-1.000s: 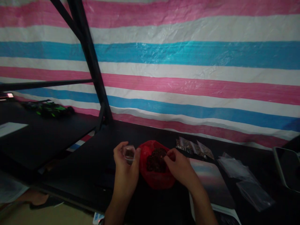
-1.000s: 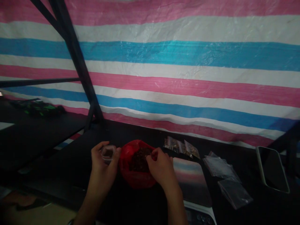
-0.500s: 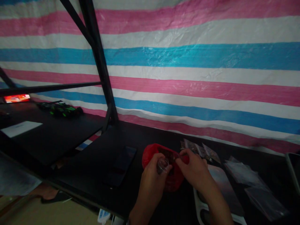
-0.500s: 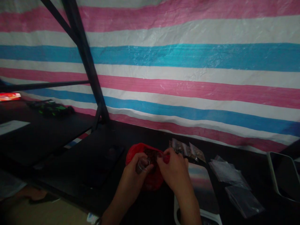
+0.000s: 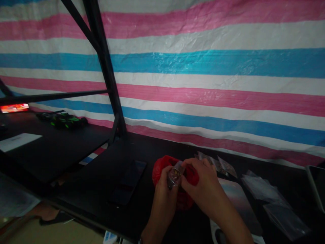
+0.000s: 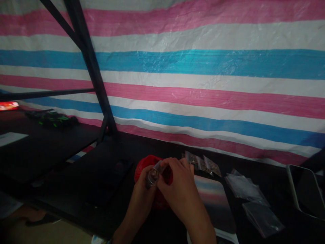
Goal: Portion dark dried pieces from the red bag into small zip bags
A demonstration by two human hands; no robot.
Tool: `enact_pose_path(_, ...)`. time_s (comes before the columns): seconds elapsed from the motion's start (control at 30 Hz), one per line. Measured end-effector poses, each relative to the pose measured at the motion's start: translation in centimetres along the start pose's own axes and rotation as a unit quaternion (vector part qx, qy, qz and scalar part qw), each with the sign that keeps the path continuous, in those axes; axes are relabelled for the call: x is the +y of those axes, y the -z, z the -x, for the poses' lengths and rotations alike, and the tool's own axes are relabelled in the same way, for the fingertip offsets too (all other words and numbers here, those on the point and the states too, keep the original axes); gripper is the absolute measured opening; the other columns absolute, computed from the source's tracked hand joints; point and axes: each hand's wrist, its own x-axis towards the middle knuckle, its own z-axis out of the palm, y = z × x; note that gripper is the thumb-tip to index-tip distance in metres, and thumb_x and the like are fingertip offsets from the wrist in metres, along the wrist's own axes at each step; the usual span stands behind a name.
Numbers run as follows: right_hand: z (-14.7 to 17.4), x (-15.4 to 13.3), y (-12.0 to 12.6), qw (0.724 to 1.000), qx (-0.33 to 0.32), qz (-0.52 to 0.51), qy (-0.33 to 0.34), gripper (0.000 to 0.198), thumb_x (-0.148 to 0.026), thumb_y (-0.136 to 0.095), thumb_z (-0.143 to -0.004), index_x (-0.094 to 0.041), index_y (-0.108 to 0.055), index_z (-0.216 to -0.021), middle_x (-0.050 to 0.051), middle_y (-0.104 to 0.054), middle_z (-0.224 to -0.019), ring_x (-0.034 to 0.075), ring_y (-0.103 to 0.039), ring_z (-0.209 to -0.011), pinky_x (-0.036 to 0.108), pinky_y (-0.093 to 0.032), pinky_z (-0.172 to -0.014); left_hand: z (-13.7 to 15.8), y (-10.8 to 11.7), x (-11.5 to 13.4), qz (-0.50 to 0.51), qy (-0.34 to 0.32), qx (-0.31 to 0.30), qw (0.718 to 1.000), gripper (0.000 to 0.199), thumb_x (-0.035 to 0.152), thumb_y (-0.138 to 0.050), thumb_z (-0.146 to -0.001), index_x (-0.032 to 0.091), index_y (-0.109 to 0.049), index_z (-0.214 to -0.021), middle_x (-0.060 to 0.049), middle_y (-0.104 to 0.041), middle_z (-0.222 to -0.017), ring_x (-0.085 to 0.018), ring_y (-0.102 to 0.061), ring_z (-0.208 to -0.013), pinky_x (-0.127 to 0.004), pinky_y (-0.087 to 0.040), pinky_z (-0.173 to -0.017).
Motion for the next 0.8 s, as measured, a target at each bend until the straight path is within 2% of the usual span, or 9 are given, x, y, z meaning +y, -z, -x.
enact_pose_path(0.13, 0.2, 0.1, 0.0, 1.000, -0.005, -0.001, 0.025, 0.031, -0.005, -0.072, -0.081, -0.030, -0.073, -0.100, -0.001, -0.075, -0.102, 0.026, -0.057, -0.100, 0.042, -0.035, -0.092, -0.1, 0.0, 0.0, 0.014, -0.015, 0.017, 1.000, 0.037, 0.029, -0.068, -0.087, 0.022, -0.063, -0.123, -0.011, -0.079, -0.118, -0.028, -0.077, -0.105, -0.041, -0.059, -0.093)
enact_pose_path(0.27, 0.2, 0.0, -0.1, 0.999, -0.015, -0.031, 0.027, 0.029, -0.009, -0.070, -0.084, -0.030, -0.073, -0.103, 0.000, -0.076, -0.107, 0.026, -0.058, -0.104, 0.043, -0.037, -0.095, -0.1, 0.0, 0.1, 0.021, -0.014, 0.027, 0.999, 0.035, 0.032, -0.068, -0.087, 0.022, -0.062, -0.120, -0.010, -0.079, -0.113, -0.027, -0.077, -0.100, -0.041, -0.060, -0.088)
enact_pose_path(0.43, -0.5, 0.4, -0.6, 0.997, -0.007, -0.070, -0.046, 0.022, -0.014, -0.064, -0.087, -0.026, -0.070, -0.104, 0.003, -0.076, -0.105, 0.027, -0.064, -0.105, 0.044, -0.041, -0.097, -0.2, 0.1, 0.1, 0.023, -0.012, 0.033, 0.999, 0.037, 0.037, -0.073, -0.084, 0.022, -0.062, -0.116, -0.008, -0.076, -0.109, -0.025, -0.076, -0.095, -0.040, -0.059, -0.087)
enact_pose_path(0.53, -0.9, 1.3, -1.6, 0.995, 0.005, -0.054, -0.081, 0.021, -0.014, -0.064, -0.089, -0.024, -0.069, -0.106, 0.004, -0.077, -0.107, 0.029, -0.065, -0.109, 0.045, -0.040, -0.099, -0.3, 0.2, -0.1, 0.012, -0.023, 0.054, 0.998, 0.041, 0.037, -0.075, -0.082, 0.022, -0.061, -0.118, -0.007, -0.073, -0.107, -0.025, -0.074, -0.095, -0.042, -0.058, -0.090)
enact_pose_path(0.67, -0.7, 2.3, -2.8, 0.996, -0.032, 0.002, -0.080, 0.016, -0.017, -0.064, -0.091, -0.024, -0.071, -0.104, 0.006, -0.077, -0.112, 0.033, -0.063, -0.113, 0.048, -0.039, -0.098, -0.3, 0.4, -0.4, 0.010, -0.049, 0.070, 0.996, 0.047, 0.031, -0.072, -0.082, 0.023, -0.056, -0.125, -0.009, -0.069, -0.119, -0.028, -0.071, -0.110, -0.047, -0.055, -0.103)
enact_pose_path(0.8, -0.1, 2.6, -2.5, 0.997, -0.049, -0.051, -0.038, 0.025, -0.016, -0.061, -0.092, -0.028, -0.073, -0.110, 0.004, -0.074, -0.124, 0.031, -0.060, -0.120, 0.048, -0.038, -0.103, 0.1, 0.9, -1.2, 0.026, -0.078, 0.020, 0.996, 0.072, 0.019, -0.065, -0.081, 0.026, -0.038, -0.148, -0.013, -0.056, -0.146, -0.030, -0.061, -0.134, -0.054, -0.045, -0.118)
